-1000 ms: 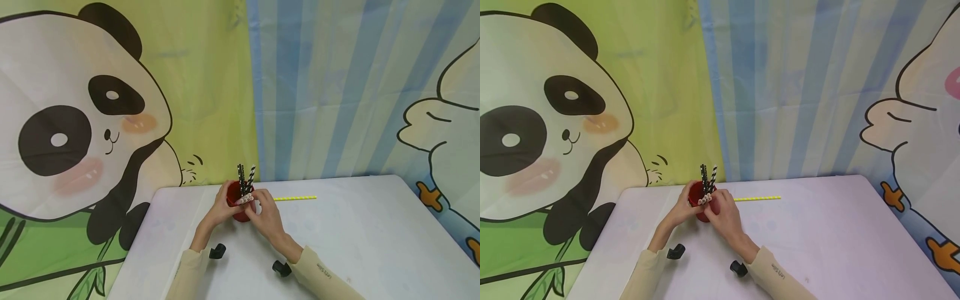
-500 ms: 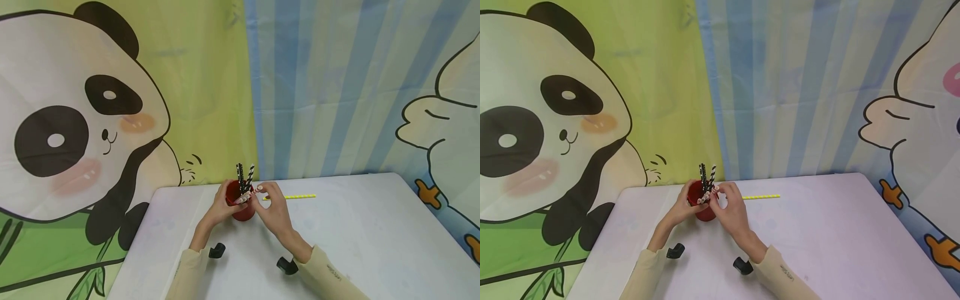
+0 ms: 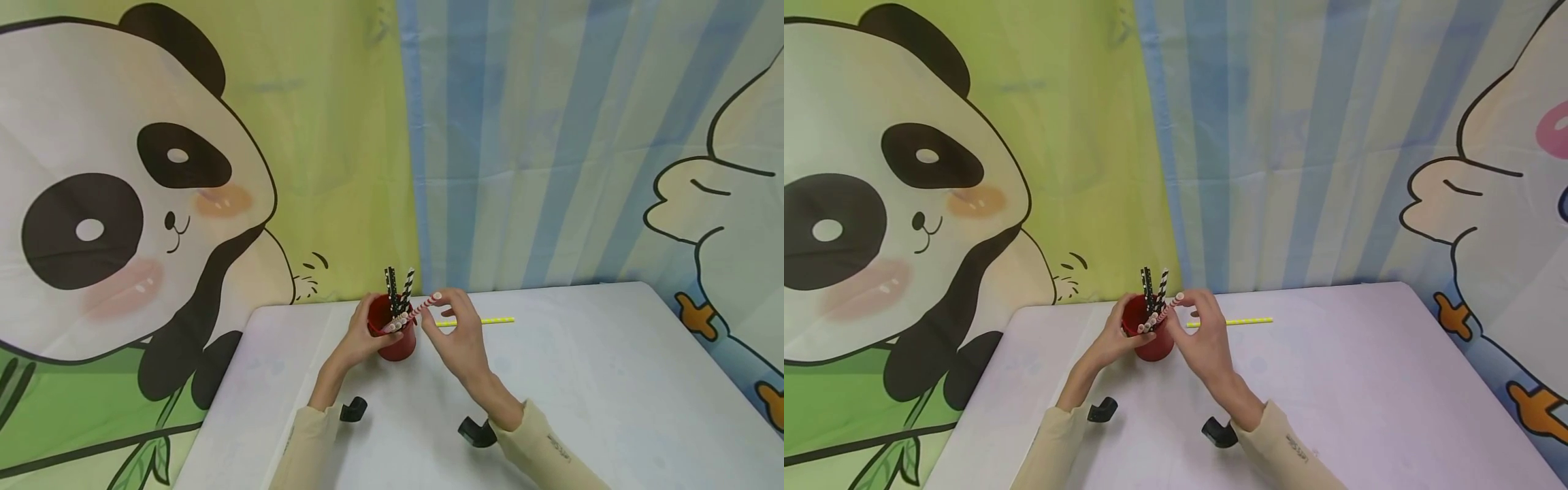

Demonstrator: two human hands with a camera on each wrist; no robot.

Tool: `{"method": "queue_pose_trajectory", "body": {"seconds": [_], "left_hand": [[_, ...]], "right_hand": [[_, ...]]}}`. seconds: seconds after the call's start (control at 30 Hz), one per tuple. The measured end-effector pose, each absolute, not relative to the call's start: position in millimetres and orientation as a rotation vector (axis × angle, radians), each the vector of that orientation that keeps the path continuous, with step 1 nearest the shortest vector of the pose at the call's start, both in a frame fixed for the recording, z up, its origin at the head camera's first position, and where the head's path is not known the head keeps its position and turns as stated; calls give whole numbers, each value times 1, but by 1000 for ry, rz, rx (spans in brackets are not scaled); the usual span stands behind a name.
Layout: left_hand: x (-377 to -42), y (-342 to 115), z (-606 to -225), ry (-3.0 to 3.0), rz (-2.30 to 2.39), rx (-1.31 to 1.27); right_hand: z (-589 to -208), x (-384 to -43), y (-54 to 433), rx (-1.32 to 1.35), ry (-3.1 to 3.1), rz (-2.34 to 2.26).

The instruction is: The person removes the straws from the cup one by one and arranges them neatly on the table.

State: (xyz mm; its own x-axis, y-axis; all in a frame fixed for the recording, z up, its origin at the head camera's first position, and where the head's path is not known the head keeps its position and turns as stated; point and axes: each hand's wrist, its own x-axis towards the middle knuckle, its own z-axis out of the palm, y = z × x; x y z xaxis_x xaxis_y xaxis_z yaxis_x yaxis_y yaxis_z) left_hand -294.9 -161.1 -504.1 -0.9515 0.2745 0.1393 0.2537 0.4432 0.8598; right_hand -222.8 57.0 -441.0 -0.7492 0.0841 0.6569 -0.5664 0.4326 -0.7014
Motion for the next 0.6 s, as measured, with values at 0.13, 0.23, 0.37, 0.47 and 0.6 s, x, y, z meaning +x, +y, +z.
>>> {"method": "queue_pose_trajectory", "body": {"seconds": [0.13,0.23,0.37,0.47,0.6], "left_hand": [[-299,-163,-512,2660,1577,479],[-299,-164,-514,2654,1577,485],[-300,-164,-514,2646,1574,476],[-300,-164,-514,2645,1571,463],[-299,-163,-512,2633,1586,465]], "right_hand": [[-432,-219,62,411,-2035,1345],[-425,-216,67,423,-2009,1346],[-416,-214,76,439,-1955,1342],[-412,-215,85,434,-1921,1335],[-411,-220,97,426,-1934,1278]]}}
